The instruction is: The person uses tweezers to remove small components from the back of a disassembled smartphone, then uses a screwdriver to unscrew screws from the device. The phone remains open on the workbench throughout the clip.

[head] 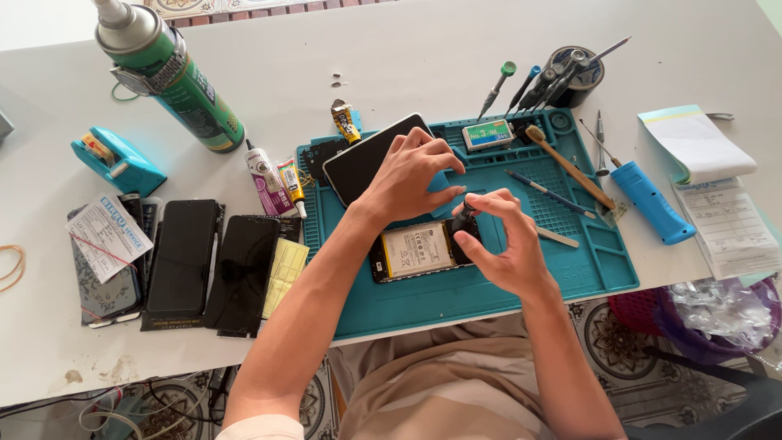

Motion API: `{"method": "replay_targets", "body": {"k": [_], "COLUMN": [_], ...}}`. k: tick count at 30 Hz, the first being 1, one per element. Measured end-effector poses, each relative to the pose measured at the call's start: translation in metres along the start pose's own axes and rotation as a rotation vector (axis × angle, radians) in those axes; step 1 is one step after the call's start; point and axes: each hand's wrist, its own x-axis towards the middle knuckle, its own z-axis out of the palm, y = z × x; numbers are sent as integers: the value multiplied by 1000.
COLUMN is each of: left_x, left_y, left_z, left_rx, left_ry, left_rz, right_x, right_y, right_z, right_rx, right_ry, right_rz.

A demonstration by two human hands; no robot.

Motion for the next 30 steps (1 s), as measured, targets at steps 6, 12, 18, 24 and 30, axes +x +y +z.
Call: {"method": "replay_targets", "body": {"k": [6,12,18,24,30], "left_x": [0,0,1,0,1], "left_y": [1,2,2,1,1], "left_z": [0,-1,0,1,1], "left_rx": [3,0,12,3,4], "left_ry": [-15,-8,-3,-13,-18], "left_rz": [-14,-4,-7,-15,-21], "right_x": [-4,-12,-12,-13,-13], "right_y": [7,17,19,17,19], "right_z": [4,5,3,3,3], "right_rx": [33,63,35,73,68], "right_ry": [-15,121,199,175,167], "right_rz": [-7,40,112,143,135]}}
